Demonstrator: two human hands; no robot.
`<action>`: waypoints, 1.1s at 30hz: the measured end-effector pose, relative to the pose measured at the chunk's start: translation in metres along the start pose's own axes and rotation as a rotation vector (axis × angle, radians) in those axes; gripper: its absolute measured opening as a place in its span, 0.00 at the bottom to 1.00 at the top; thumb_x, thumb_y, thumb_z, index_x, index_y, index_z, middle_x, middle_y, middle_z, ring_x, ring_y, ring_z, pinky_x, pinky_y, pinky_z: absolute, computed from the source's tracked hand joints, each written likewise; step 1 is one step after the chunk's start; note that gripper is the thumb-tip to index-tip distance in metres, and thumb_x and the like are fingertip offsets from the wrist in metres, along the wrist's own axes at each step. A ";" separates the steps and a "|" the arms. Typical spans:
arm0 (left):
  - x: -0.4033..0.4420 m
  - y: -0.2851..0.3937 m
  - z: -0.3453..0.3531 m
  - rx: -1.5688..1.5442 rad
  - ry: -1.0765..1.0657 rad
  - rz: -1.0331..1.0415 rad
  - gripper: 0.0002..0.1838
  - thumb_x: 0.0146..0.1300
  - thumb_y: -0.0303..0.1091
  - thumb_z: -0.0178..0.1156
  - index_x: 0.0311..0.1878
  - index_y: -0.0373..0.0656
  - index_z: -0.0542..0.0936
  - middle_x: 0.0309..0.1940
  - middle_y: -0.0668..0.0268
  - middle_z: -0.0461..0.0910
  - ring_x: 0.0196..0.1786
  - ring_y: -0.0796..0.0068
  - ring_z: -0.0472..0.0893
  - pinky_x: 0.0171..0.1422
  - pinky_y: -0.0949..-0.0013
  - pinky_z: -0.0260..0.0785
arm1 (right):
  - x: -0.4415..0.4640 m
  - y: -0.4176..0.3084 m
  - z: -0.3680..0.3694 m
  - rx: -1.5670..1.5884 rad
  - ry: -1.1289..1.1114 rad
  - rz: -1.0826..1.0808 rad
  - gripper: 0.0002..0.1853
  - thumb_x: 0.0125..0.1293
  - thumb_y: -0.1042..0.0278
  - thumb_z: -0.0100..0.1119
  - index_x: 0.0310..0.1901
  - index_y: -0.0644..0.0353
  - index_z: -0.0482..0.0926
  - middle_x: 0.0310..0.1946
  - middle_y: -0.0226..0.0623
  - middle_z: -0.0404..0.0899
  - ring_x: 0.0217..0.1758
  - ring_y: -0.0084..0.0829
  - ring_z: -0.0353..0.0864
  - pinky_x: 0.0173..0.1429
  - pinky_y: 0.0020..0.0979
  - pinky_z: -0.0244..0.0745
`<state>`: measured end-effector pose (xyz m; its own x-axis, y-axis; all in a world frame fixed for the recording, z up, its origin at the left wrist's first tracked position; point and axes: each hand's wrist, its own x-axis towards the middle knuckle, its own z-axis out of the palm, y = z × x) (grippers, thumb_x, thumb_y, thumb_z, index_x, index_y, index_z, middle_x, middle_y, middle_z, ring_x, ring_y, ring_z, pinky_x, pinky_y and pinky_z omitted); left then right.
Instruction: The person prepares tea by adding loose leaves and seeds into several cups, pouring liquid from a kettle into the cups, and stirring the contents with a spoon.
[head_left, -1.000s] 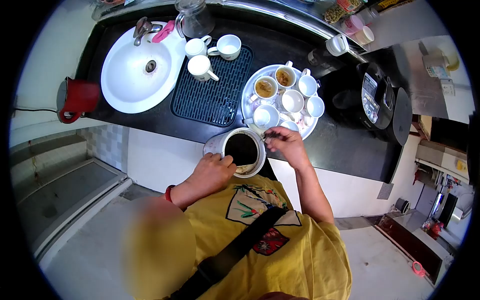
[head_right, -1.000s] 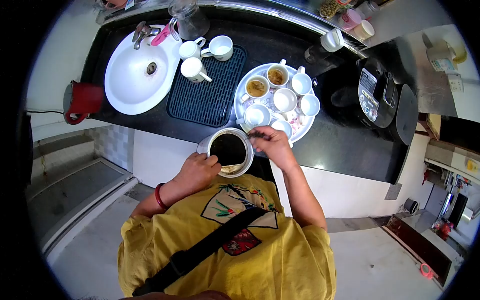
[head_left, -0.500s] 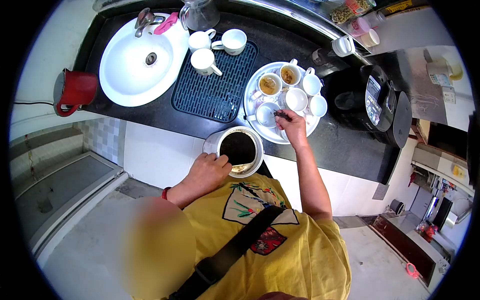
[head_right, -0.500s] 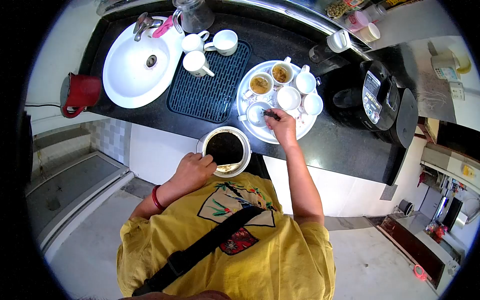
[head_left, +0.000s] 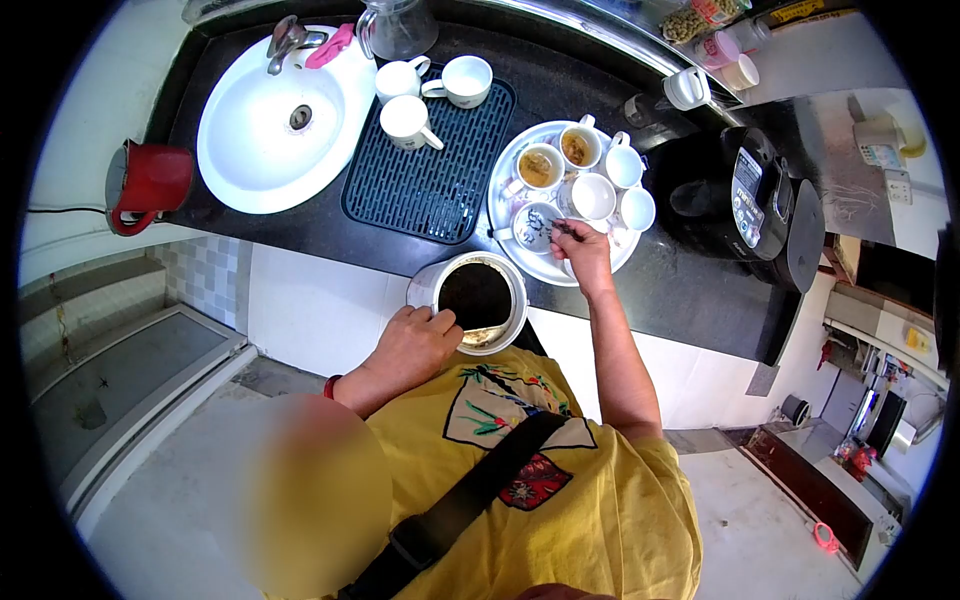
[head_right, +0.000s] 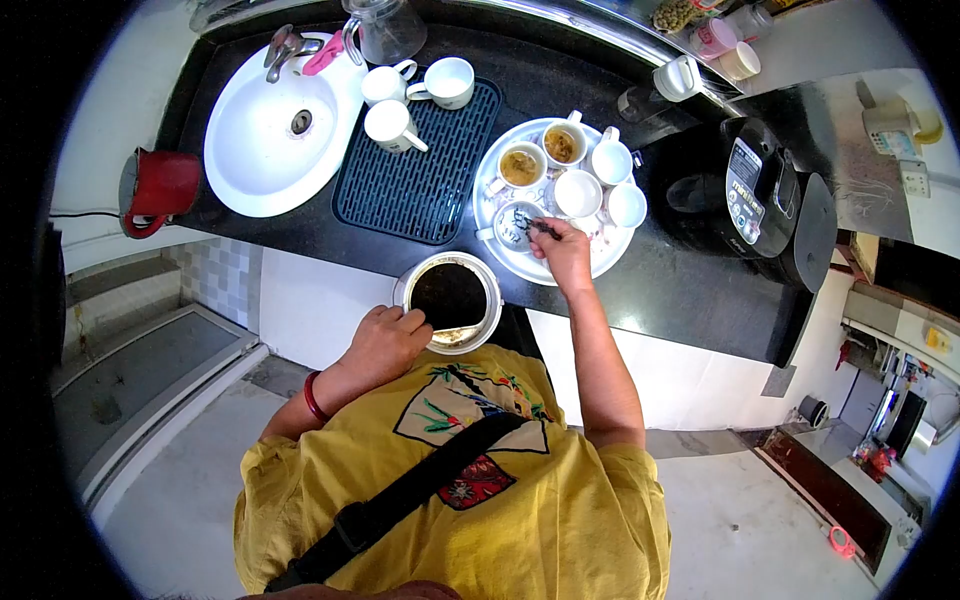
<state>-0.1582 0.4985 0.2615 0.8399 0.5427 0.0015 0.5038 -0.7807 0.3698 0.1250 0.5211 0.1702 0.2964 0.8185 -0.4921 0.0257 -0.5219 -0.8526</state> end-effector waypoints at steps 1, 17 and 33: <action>0.000 0.000 0.000 0.001 0.000 0.000 0.04 0.45 0.30 0.54 0.20 0.46 0.70 0.22 0.67 0.68 0.26 0.70 0.73 0.29 0.68 0.65 | -0.001 0.001 -0.003 0.073 0.007 0.021 0.10 0.58 0.76 0.57 0.42 0.69 0.78 0.27 0.32 0.77 0.24 0.18 0.74 0.29 0.19 0.71; 0.009 0.006 -0.002 0.006 -0.023 0.020 0.05 0.39 0.28 0.56 0.19 0.45 0.69 0.23 0.66 0.66 0.25 0.68 0.72 0.29 0.66 0.65 | -0.028 0.041 -0.059 0.076 0.115 0.031 0.11 0.59 0.79 0.54 0.44 0.71 0.76 0.28 0.33 0.77 0.27 0.20 0.76 0.33 0.20 0.73; 0.011 0.009 -0.002 0.013 -0.011 0.003 0.04 0.41 0.26 0.54 0.19 0.44 0.69 0.22 0.65 0.65 0.24 0.68 0.71 0.27 0.66 0.64 | -0.029 0.037 -0.068 0.236 0.186 0.090 0.08 0.56 0.76 0.58 0.37 0.69 0.77 0.23 0.32 0.77 0.22 0.19 0.73 0.25 0.18 0.69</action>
<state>-0.1445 0.4980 0.2667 0.8434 0.5372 -0.0075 0.5040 -0.7863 0.3574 0.1825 0.4613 0.1647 0.4580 0.7019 -0.5455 -0.2248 -0.5023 -0.8350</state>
